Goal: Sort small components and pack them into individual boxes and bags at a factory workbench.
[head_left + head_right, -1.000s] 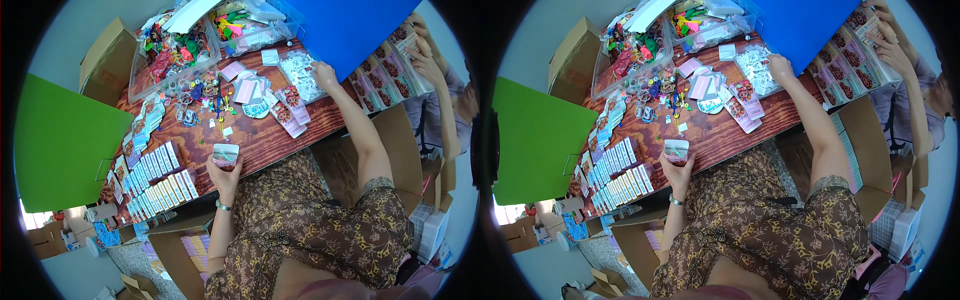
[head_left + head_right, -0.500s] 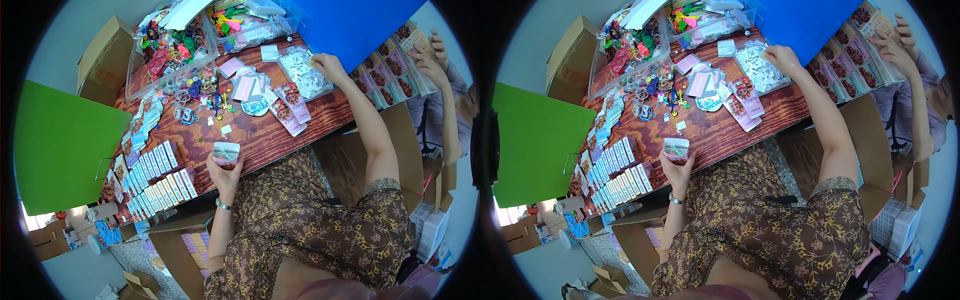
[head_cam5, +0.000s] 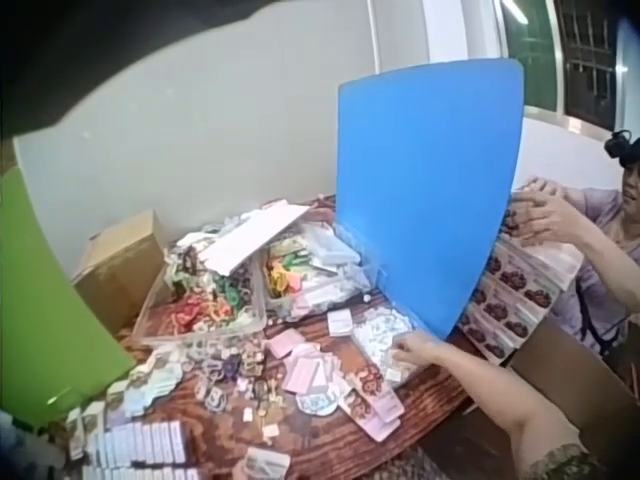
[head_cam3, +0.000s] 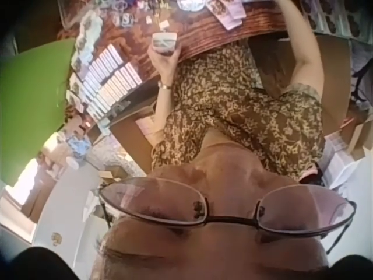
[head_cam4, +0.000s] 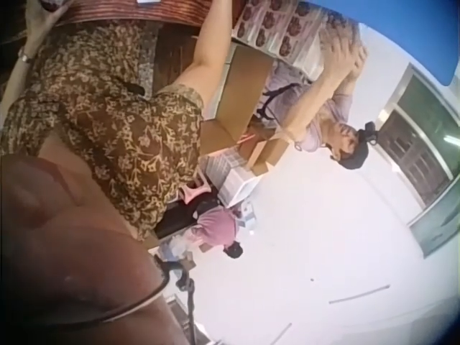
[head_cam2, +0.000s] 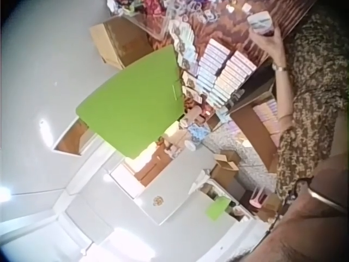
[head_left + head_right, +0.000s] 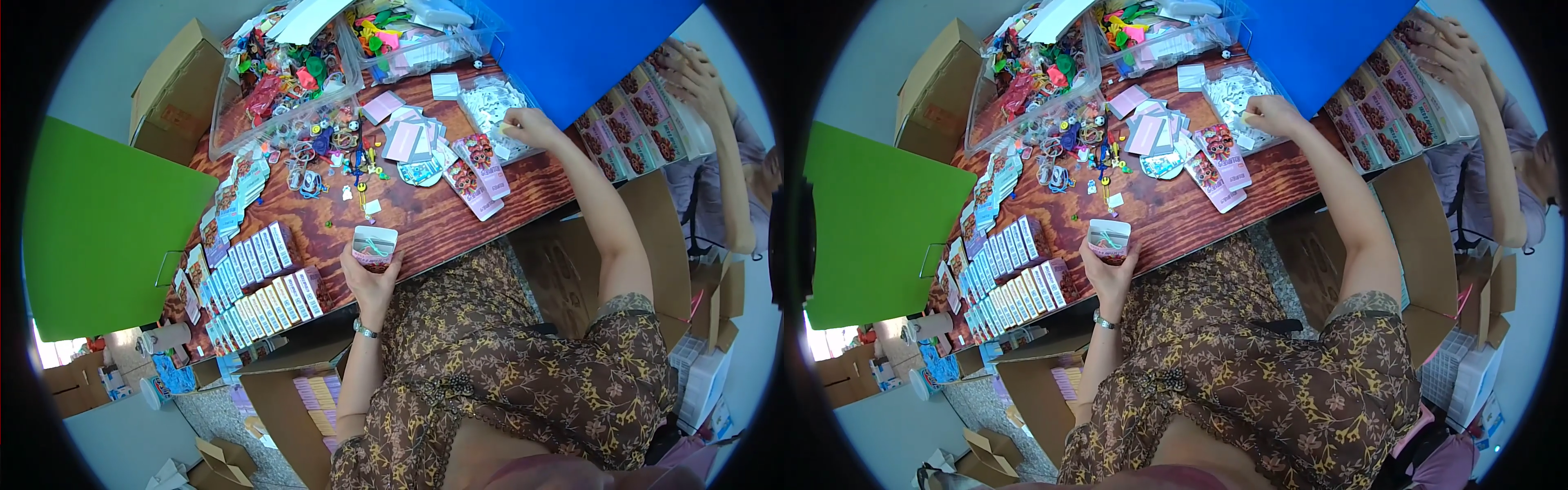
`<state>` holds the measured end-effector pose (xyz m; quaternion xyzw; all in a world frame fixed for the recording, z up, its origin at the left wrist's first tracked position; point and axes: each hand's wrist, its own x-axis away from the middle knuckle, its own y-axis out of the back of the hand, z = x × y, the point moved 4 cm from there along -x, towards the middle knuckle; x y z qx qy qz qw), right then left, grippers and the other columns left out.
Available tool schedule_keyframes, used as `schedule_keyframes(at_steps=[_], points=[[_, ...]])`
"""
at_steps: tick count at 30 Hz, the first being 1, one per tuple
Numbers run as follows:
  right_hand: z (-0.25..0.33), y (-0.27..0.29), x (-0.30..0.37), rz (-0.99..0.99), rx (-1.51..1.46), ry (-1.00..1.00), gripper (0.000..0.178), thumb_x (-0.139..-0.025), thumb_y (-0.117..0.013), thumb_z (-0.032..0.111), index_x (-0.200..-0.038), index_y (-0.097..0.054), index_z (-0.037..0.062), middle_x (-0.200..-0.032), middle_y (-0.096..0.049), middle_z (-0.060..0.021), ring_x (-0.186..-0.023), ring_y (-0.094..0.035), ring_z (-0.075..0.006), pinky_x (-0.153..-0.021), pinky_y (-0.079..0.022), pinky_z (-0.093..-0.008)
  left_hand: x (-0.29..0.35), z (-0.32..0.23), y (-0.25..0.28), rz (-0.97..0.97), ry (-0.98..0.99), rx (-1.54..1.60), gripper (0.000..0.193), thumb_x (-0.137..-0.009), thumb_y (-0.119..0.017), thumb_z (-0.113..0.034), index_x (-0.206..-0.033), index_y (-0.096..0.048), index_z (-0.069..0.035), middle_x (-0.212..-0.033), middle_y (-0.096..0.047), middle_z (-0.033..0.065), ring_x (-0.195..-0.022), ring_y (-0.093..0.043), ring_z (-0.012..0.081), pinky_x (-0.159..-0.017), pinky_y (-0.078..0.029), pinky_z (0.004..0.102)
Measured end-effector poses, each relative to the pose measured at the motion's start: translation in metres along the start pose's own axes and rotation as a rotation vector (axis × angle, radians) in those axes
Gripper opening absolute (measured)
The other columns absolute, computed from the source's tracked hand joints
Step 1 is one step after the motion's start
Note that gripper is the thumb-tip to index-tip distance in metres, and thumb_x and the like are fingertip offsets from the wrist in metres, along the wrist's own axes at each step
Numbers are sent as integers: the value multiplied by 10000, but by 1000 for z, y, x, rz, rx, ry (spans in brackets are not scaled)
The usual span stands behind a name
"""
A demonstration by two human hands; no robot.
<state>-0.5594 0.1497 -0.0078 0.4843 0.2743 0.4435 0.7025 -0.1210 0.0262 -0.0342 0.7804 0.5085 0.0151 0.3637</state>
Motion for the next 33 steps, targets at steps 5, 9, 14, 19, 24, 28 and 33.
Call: schedule_keyframes(at_steps=[5,9,14,19,24,28,33], points=[[-4,-2,0,58,-139,-42,246,-849,-703,270,-927,-674,38,-850,-706,-139,-804,-685,-278,-708,-517,-395,1,-2,0,-13,5,9,733,-688,-904,-235,-1247,-498,9,-1106,-596,148,-987,-618,276,-858,-501,378],[-9,-4,-2,89,-167,-115,256,-848,-708,277,-942,-676,41,-850,-713,-133,-801,-686,-279,-713,-521,-391,0,-1,1,23,39,59,791,-677,-913,-248,-1271,-474,33,-1120,-551,171,-1038,-561,336,-884,-468,431],[-1,-13,-11,100,-89,-116,329,-809,-739,280,-1045,-706,54,-931,-735,-148,-894,-712,-269,-769,-544,-384,0,-1,0,19,34,64,785,-678,-911,-241,-1268,-474,34,-1114,-545,168,-1031,-559,339,-882,-468,436],[4,-24,-13,76,30,-134,348,-793,-747,295,-1060,-723,74,-957,-732,-159,-929,-711,-287,-788,-549,-402,0,-3,-2,29,15,77,778,-674,-912,-243,-1256,-475,34,-1111,-539,173,-1032,-552,346,-874,-466,439],[5,-9,-11,53,-33,-113,338,-812,-732,318,-1014,-713,48,-932,-718,-176,-855,-696,-319,-734,-533,-419,-1,-2,2,8,19,63,762,-671,-912,-244,-1237,-480,29,-1098,-540,170,-1008,-554,346,-864,-463,438],[-9,3,-11,32,-272,-180,368,-829,-755,373,-948,-694,30,-773,-673,-96,-702,-614,-188,-628,-477,-369,-2,-2,3,-33,29,44,742,-662,-917,-250,-1214,-502,25,-1081,-556,167,-987,-562,344,-853,-461,439],[65,32,-9,-51,-399,41,283,-919,-708,263,-853,-654,-7,-708,-558,20,-647,-464,-60,-550,-381,-288,-14,-13,-1,-92,-47,-21,601,-634,-928,-323,-1043,-608,-20,-983,-599,149,-939,-569,350,-809,-458,439]])
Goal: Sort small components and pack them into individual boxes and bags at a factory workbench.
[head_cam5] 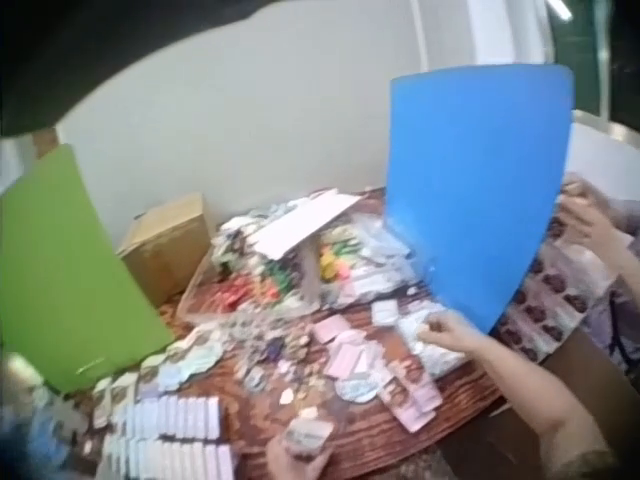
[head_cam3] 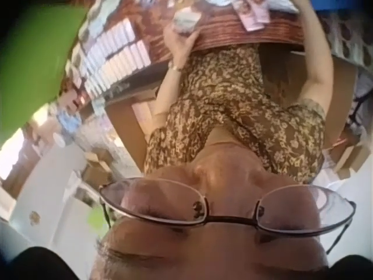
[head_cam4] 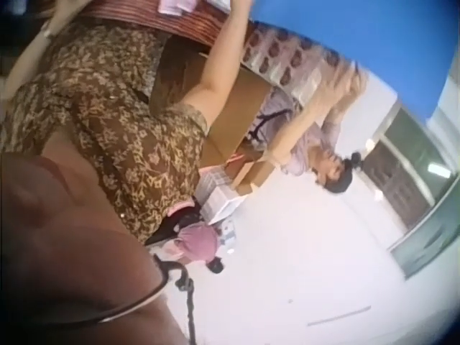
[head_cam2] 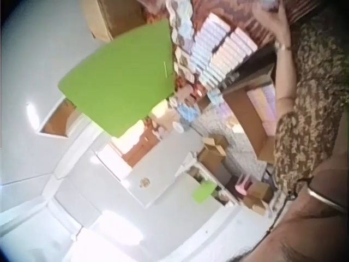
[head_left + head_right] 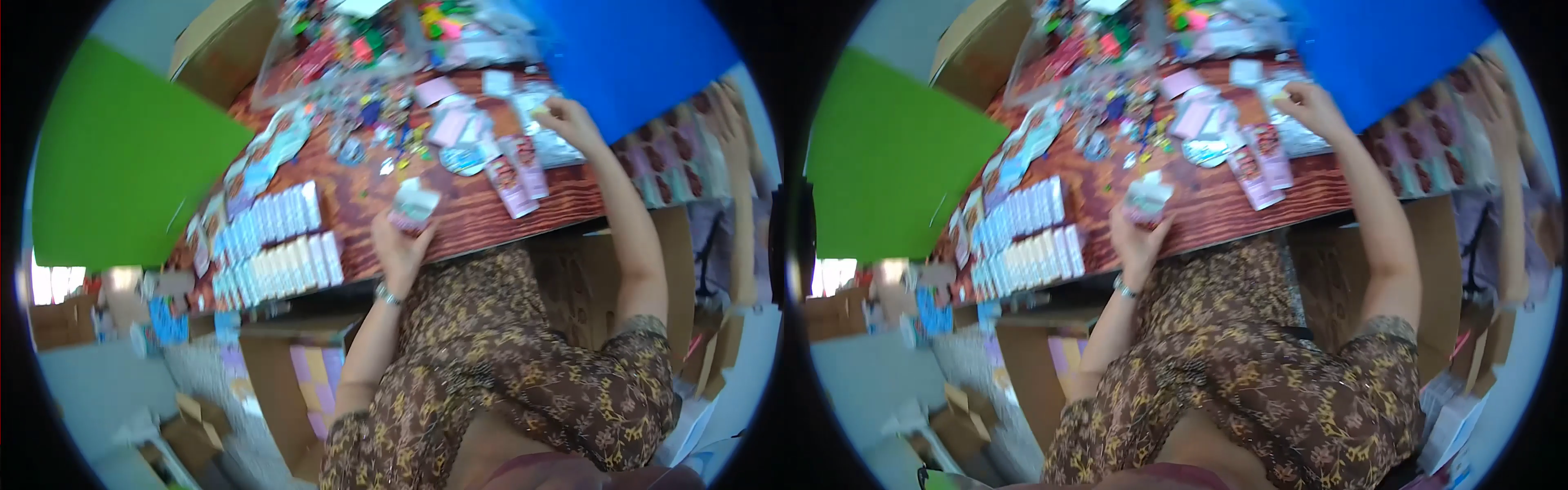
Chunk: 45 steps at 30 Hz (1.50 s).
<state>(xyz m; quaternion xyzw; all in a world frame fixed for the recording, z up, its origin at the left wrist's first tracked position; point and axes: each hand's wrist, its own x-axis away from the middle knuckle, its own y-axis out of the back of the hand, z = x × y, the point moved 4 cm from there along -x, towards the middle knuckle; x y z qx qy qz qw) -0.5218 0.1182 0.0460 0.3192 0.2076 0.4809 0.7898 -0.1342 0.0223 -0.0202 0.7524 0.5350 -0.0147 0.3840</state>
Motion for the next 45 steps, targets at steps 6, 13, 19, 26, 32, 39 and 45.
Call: schedule_keyframes(at_steps=[6,13,19,26,32,39,45], points=[[149,-95,34,299,-40,387,188,-918,-705,207,-935,-691,20,-811,-654,-69,-727,-624,-151,-644,-480,-307,0,-2,-9,21,48,-127,707,-654,-904,-333,-1166,-523,-29,-1038,-570,163,-966,-547,373,-809,-456,469],[173,-177,47,317,226,541,172,-873,-671,204,-875,-671,33,-860,-671,-134,-830,-687,-333,-716,-545,-461,8,0,-1,56,22,-119,766,-666,-894,-300,-1236,-472,-9,-1044,-549,185,-978,-527,385,-818,-454,469],[197,-182,63,301,213,538,216,-874,-640,149,-1081,-623,92,-965,-691,-129,-891,-697,-326,-710,-573,-426,15,9,10,26,48,-84,783,-663,-892,-230,-1270,-460,9,-1079,-550,197,-1005,-522,388,-841,-452,456],[178,-174,87,-63,41,816,250,-863,-699,110,-1108,-665,68,-1007,-661,-93,-868,-678,-287,-720,-579,-372,10,10,25,-90,67,-71,864,-670,-892,-218,-1363,-430,13,-1097,-559,198,-1004,-530,382,-837,-452,459],[163,-193,99,-150,-161,588,318,-788,-788,80,-1088,-686,54,-1081,-630,-126,-864,-665,-287,-725,-550,-368,17,15,19,-184,-34,63,1007,-632,-918,-183,-1440,-347,6,-1177,-543,209,-1050,-532,390,-880,-453,469],[156,-199,109,-144,-166,691,340,-786,-776,57,-1118,-703,69,-1034,-675,-128,-896,-679,-288,-749,-558,-368,36,21,9,-135,-72,262,1060,-641,-904,-138,-1477,-264,-17,-1320,-480,230,-1173,-504,397,-1000,-427,487],[141,-186,107,-90,-97,778,374,-773,-792,18,-1135,-703,51,-1134,-678,-146,-969,-689,-306,-818,-571,-374,37,20,23,-68,-278,372,834,-759,-827,-75,-1443,-351,-40,-1388,-488,237,-1245,-513,398,-1073,-414,469]])
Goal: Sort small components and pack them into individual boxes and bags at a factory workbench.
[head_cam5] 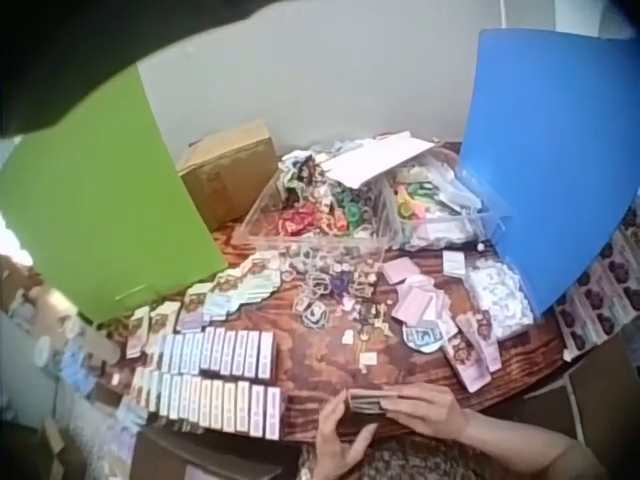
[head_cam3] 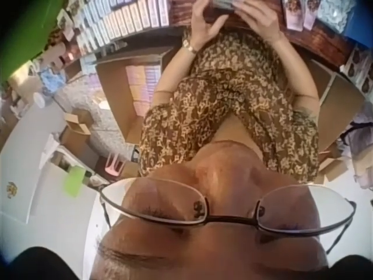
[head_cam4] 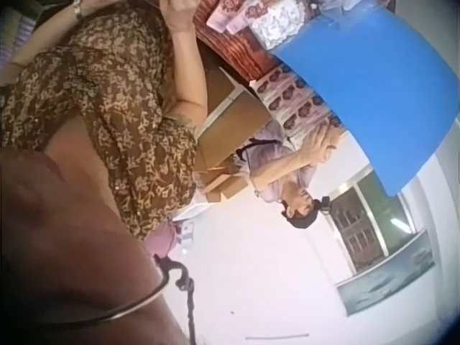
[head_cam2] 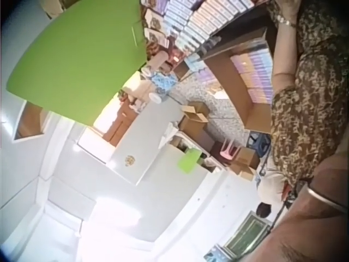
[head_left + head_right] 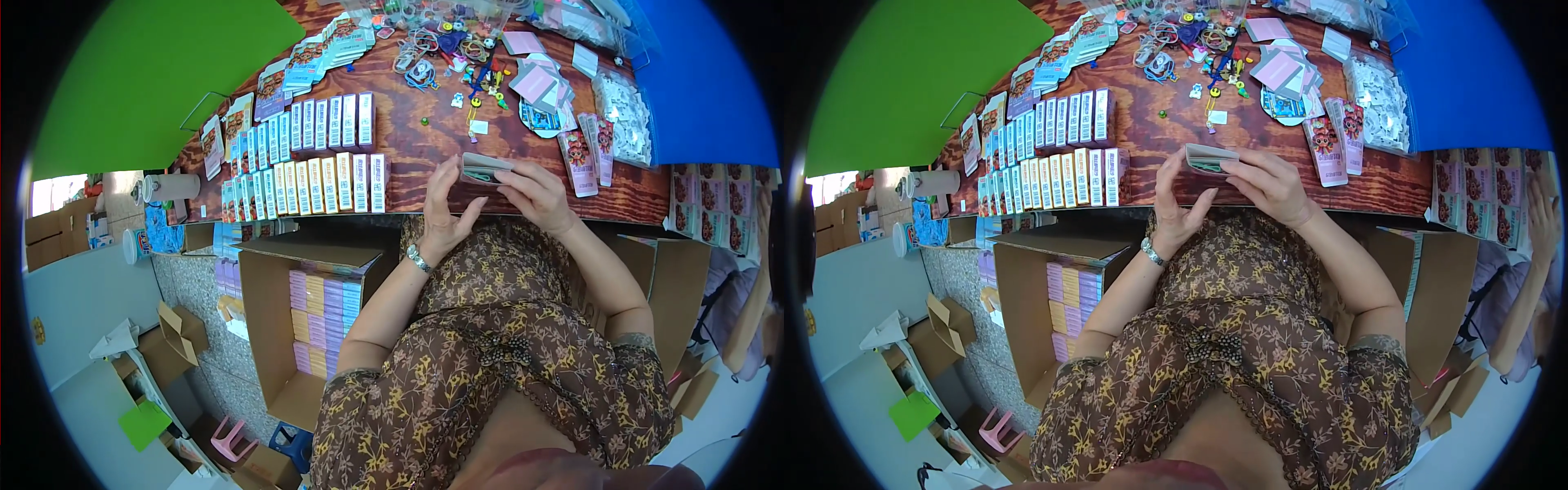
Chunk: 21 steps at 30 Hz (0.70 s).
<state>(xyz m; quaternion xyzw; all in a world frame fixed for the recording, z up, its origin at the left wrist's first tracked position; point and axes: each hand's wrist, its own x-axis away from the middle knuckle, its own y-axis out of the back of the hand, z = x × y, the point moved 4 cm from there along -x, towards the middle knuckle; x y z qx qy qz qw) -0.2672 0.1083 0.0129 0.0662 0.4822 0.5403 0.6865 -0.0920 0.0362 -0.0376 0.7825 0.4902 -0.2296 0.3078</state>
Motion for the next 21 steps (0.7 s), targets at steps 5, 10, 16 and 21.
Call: schedule_keyframes(at_steps=[5,10,16,21], points=[[-16,0,10,94,-58,-4,329,-806,-768,19,-1128,-706,47,-1148,-677,-158,-995,-685,-310,-841,-566,-374,1,2,2,48,128,15,594,-782,-800,-36,-1314,-534,-31,-1263,-598,205,-1153,-597,364,-977,-495,431],[-19,4,6,263,-129,-74,255,-850,-729,32,-1104,-703,24,-1238,-664,-165,-1060,-671,-316,-878,-541,-384,0,3,8,101,67,-4,556,-778,-799,-9,-1279,-559,-28,-1252,-613,192,-1143,-603,343,-970,-495,418],[-22,5,5,272,-127,-63,249,-853,-729,43,-1101,-704,33,-1240,-666,-152,-1056,-669,-304,-868,-533,-381,3,-4,10,104,25,-42,541,-771,-802,-3,-1260,-572,-27,-1268,-604,194,-1143,-603,343,-957,-505,413],[-22,5,4,280,-131,-33,253,-849,-732,47,-1101,-706,45,-1233,-668,-144,-1029,-668,-308,-857,-531,-385,-3,-6,9,143,35,-91,546,-763,-810,-9,-1257,-578,-28,-1250,-599,185,-1117,-607,336,-942,-509,403]])
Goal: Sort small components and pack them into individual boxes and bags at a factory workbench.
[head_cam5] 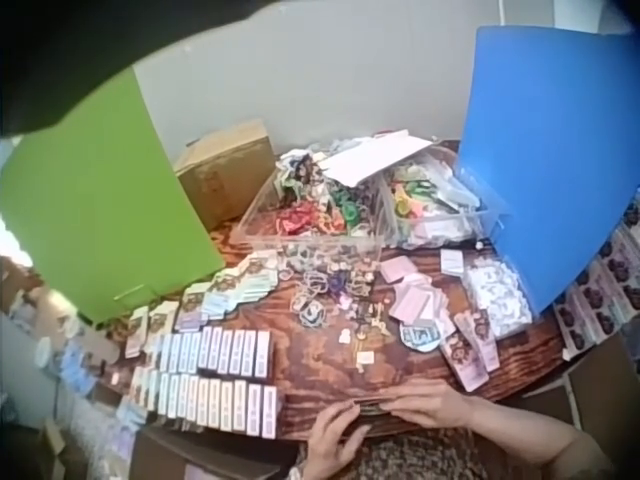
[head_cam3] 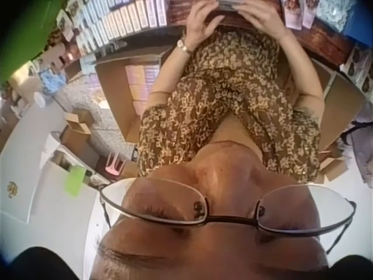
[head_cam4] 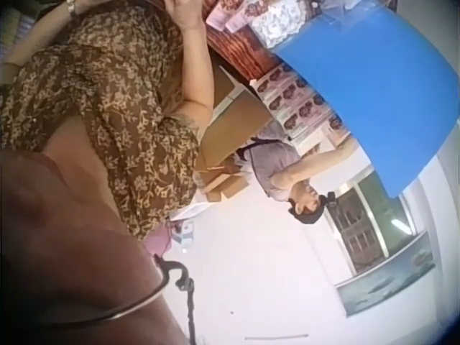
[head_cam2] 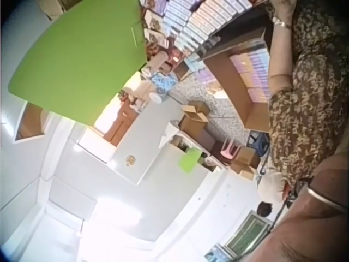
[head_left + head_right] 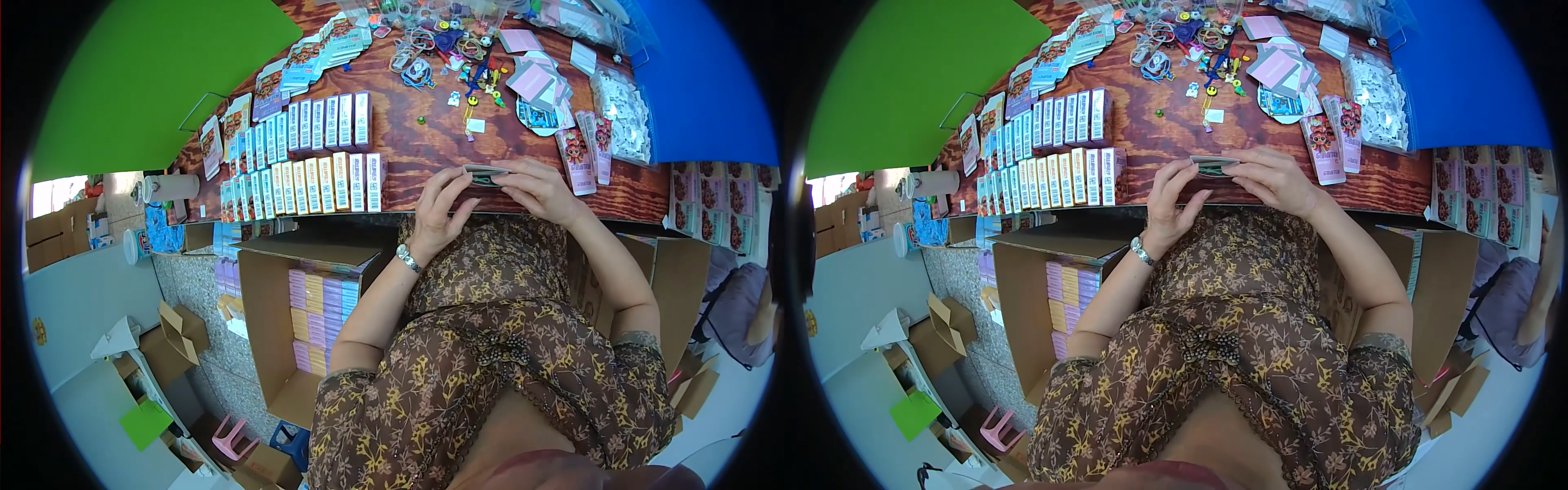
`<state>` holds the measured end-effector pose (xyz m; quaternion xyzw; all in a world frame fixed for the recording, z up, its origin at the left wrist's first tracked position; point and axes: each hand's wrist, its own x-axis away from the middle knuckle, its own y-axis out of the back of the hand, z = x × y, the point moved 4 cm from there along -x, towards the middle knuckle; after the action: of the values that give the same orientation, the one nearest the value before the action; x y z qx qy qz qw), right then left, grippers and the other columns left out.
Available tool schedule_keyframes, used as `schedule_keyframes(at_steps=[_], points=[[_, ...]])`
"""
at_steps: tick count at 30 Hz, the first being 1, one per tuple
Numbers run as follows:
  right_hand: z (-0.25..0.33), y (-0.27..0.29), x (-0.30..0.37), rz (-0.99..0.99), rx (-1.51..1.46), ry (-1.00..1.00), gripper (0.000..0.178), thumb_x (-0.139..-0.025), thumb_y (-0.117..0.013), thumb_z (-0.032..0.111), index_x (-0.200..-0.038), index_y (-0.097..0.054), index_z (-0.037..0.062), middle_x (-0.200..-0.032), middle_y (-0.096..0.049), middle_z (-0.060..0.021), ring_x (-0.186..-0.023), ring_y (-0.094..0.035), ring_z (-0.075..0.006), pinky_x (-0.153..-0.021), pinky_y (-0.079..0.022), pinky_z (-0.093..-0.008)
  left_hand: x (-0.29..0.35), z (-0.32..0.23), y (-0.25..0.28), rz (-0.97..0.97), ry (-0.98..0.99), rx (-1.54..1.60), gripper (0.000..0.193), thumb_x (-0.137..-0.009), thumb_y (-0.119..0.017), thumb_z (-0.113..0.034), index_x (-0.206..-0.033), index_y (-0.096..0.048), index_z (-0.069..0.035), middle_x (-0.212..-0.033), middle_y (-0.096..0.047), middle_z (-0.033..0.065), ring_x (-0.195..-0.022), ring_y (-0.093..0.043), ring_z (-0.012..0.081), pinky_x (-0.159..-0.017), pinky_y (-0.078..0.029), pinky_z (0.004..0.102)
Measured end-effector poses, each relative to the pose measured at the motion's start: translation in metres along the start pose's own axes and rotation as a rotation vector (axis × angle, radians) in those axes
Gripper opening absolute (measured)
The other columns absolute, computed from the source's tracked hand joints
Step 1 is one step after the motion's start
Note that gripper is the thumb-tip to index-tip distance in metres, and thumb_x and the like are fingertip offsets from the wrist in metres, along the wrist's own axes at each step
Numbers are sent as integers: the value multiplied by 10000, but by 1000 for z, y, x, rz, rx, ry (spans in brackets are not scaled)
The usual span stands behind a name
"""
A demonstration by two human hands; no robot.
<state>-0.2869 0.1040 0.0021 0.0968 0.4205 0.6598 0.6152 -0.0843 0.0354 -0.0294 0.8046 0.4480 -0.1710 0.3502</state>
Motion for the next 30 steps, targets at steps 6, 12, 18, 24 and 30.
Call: schedule_keyframes(at_steps=[6,12,18,24,30], points=[[2,2,-2,25,6,30,262,-850,-729,51,-1112,-708,48,-1204,-678,-135,-1018,-669,-306,-856,-530,-384,-9,-2,4,-9,14,41,516,-766,-812,-18,-1238,-604,-34,-1164,-607,158,-1044,-610,315,-888,-520,385],[3,4,-8,45,-65,-22,239,-877,-702,70,-1117,-703,70,-1151,-687,-121,-1001,-673,-295,-841,-537,-382,-4,8,-2,119,52,71,364,-809,-775,1,-1154,-661,-28,-1196,-542,129,-1038,-629,255,-832,-555,351],[4,1,-13,24,-273,-256,296,-896,-655,31,-1189,-625,62,-1154,-680,-115,-1012,-679,-283,-855,-541,-375,-9,9,-1,116,99,69,289,-843,-728,43,-1123,-689,-17,-1201,-523,115,-989,-649,226,-800,-566,324],[7,2,-22,-11,-251,-382,348,-892,-649,17,-1229,-573,62,-1102,-657,-111,-1013,-673,-260,-835,-547,-362,-16,0,1,68,19,57,265,-833,-741,36,-1088,-689,-17,-1126,-591,115,-969,-649,212,-745,-565,305],[16,12,-24,-12,-64,-65,172,-884,-685,40,-1054,-659,24,-1085,-645,-122,-987,-659,-270,-799,-538,-344,-14,2,0,-20,113,144,208,-786,-774,17,-961,-669,-22,-1051,-651,133,-913,-656,287,-734,-535,357]])
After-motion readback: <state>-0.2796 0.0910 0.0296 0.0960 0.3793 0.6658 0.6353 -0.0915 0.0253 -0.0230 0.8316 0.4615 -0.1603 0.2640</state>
